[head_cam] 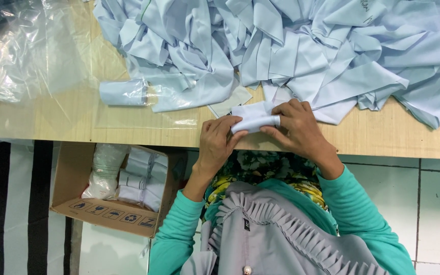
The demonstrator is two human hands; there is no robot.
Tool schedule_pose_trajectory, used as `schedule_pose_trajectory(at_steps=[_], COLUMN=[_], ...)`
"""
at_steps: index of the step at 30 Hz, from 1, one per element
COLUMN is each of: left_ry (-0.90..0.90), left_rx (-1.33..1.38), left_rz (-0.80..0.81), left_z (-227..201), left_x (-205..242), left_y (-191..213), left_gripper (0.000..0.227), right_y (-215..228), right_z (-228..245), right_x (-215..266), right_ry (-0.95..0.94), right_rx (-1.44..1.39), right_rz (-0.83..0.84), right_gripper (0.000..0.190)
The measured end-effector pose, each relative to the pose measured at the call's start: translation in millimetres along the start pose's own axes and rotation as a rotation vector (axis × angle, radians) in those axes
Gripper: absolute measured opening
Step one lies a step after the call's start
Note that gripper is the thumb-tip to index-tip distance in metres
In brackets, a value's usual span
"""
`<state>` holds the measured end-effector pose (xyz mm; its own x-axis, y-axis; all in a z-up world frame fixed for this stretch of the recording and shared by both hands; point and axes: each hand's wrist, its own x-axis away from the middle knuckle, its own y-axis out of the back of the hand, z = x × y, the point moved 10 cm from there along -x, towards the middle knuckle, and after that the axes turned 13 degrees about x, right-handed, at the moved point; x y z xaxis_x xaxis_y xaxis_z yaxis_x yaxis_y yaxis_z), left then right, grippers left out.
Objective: The person folds white fabric garment components on a wooden table and then inserts the folded items into clear plastic bags.
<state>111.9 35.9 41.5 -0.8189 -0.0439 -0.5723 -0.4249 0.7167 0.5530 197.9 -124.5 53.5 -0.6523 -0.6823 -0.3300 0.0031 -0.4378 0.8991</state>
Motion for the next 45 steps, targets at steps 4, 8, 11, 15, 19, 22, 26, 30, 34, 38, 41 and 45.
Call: schedule_pose_trajectory(at_steps=[4, 8, 11, 15, 19, 22, 26, 30, 34, 38, 41, 45], left_ry=[0.058, 0.151, 0.198, 0.266, 0.269, 0.237, 0.062, -0.163, -0.184, -0.178, -0.189, -0.232], left_rx=[0.055, 0.156, 0.137, 0.084, -0.08, -0.123, -0.219, -0.201, -0.226, -0.236, -0.255, -0.393], left_rz=[-0.05, -0.047, -0.044, -0.063, -0.1, -0.144, -0.163, -0.019, 0.056, 0.097, 0.17, 0.262], left_z=[9.6, 4.4, 3.2, 7.7, 9.0, 9.2, -4.6, -27.9, -20.6, -22.2, -22.3, -20.1], left_x=[-9.0, -26.0, -32.8, -35.1, -33.4, -31.8, -26.6, -21.6, -12.5, -17.0, -21.2, -17.8], left_y=[0.7, 5.6, 5.8, 3.6, -0.4, -0.5, -2.7, -21.3, -30.4, -28.0, -33.7, -51.9], left_gripper=[0.032, 0.03, 0.029, 0.028, 0.032, 0.036, 0.027, 0.034, 0.052, 0.051, 0.053, 0.059], right_y=[-17.7, -21.4, -20.7, -22.8, -22.2, -17.1, -17.0, -21.1, -25.3, -24.4, -25.2, -24.2], right_z=[-21.6, -24.4, -26.6, -29.7, -30.1, -29.5, -27.7, -30.5, -34.4, -34.9, -37.0, -37.1], right_x=[-1.8, -1.7, -2.0, -1.7, -1.5, -2.1, -0.9, 0.5, 5.3, 7.1, 7.6, 9.4], right_ry=[-0.121, -0.157, -0.203, -0.206, -0.24, -0.259, -0.246, -0.239, -0.233, -0.234, -0.238, -0.238], right_rx=[-0.106, -0.119, -0.122, -0.101, -0.098, -0.086, -0.062, -0.05, -0.025, -0.04, -0.053, -0.062], right_rz=[0.032, 0.002, 0.018, 0.005, -0.014, -0.018, -0.045, -0.06, -0.082, -0.101, -0.119, -0.141], right_gripper=[0.048, 0.056, 0.056, 0.056, 0.053, 0.051, 0.052, 0.051, 0.052, 0.049, 0.049, 0.048])
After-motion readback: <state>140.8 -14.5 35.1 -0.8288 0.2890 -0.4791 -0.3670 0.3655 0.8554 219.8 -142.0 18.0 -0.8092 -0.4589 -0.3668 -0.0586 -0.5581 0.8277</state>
